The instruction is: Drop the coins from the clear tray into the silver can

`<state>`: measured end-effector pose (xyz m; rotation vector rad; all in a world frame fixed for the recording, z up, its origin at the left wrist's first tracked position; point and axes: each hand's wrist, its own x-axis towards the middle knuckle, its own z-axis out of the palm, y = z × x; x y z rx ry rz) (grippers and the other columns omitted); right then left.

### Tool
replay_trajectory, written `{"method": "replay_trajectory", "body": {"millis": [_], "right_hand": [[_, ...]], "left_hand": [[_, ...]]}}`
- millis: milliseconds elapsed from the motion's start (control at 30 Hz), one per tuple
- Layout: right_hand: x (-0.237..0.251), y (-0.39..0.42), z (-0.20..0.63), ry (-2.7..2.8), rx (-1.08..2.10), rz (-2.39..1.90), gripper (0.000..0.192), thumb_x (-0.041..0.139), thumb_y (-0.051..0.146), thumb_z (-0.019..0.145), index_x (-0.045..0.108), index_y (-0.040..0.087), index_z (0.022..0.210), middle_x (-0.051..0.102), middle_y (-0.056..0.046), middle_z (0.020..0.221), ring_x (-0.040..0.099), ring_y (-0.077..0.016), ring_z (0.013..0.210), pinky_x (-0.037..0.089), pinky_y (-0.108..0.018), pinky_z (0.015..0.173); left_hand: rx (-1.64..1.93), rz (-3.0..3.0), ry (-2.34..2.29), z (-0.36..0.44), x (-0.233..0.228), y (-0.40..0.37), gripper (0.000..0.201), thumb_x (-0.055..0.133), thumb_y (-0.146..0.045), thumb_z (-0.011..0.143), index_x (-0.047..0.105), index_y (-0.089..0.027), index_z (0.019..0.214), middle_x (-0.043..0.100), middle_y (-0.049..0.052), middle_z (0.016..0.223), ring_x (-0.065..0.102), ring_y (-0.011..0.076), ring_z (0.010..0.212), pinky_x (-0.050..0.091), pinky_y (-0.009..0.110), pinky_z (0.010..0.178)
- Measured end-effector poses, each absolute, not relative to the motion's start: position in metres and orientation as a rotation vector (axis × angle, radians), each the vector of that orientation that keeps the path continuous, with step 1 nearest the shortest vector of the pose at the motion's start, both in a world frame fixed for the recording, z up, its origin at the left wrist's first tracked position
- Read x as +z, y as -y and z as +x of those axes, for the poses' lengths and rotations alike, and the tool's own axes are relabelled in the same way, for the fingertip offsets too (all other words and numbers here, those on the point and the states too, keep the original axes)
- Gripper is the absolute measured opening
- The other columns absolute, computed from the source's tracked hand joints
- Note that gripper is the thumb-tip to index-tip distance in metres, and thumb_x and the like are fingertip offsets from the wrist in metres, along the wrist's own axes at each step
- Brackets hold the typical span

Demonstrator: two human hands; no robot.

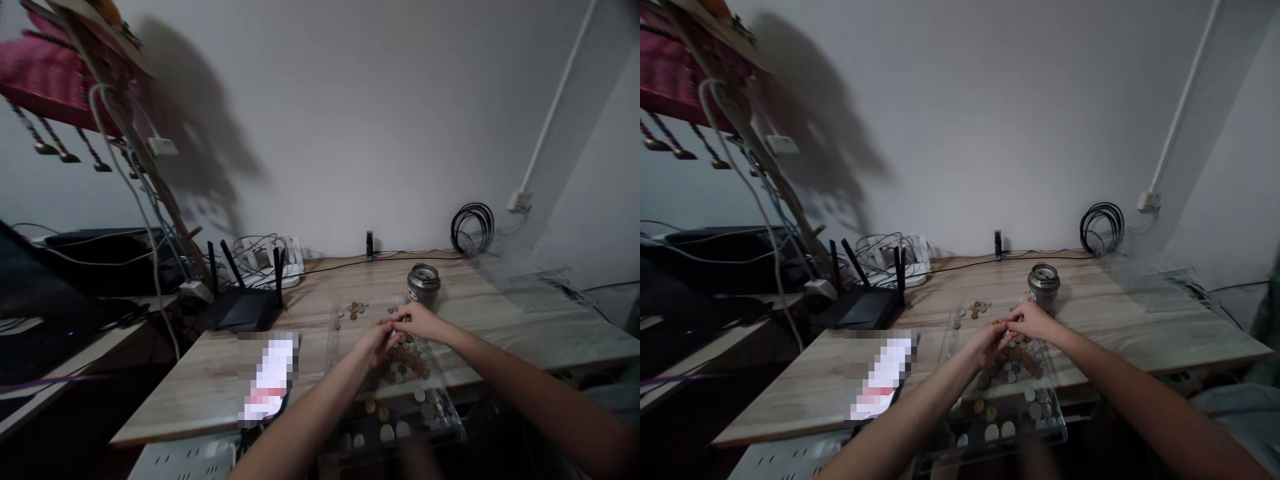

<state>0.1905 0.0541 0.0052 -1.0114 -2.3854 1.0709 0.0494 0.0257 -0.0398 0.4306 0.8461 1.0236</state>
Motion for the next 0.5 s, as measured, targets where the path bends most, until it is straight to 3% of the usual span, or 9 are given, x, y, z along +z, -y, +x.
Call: {"method": "replay_trajectory", "body": {"millis": [167,300,400,500], "right_hand": [[-0.001,-0.062,0.191,2.302,1.153,-1.013,0.032,0.061,0.042,0.068,0.069,0.012,0.073,0.064,-0.003,0.060,0.057,-0.0151,0.057,0.045,-0.026,0.057],[-0.005,-0.068,0.196,2.127,1.115,-1.024,0.034,0.062,0.045,0.066,0.065,0.012,0.064,0.062,-0.004,0.058,0.056,-0.0146,0.058,0.045,-0.027,0.061],[0.011,-0.081,0.213,2.040,0.863,-1.077,0.032,0.058,0.043,0.070,0.065,0.012,0.069,0.065,-0.006,0.066,0.058,-0.0155,0.062,0.045,-0.026,0.060],[0.041,-0.104,0.237,1.938,0.383,-1.283,0.027,0.050,0.035,0.077,0.067,0.013,0.078,0.068,-0.008,0.076,0.060,-0.0163,0.068,0.043,-0.025,0.063]], "left_hand": [[0.972,0.401,-0.863,0.048,-0.035,-0.025,0.023,0.045,-0.020,0.088,0.055,-0.004,0.101,0.065,0.010,0.069,0.066,0.0163,0.060,0.052,0.019,0.051],[0.974,0.357,-0.763,0.044,-0.029,-0.025,0.027,0.045,-0.021,0.086,0.054,-0.004,0.105,0.067,0.013,0.077,0.067,0.0179,0.067,0.054,0.022,0.058],[0.985,0.369,-0.772,0.044,-0.024,-0.023,0.024,0.041,-0.017,0.087,0.053,-0.004,0.102,0.067,0.013,0.075,0.067,0.0174,0.066,0.054,0.022,0.057],[0.944,0.384,-0.796,0.045,-0.023,-0.020,0.021,0.039,-0.014,0.086,0.053,-0.004,0.099,0.066,0.013,0.073,0.067,0.0171,0.063,0.052,0.020,0.053]]}}
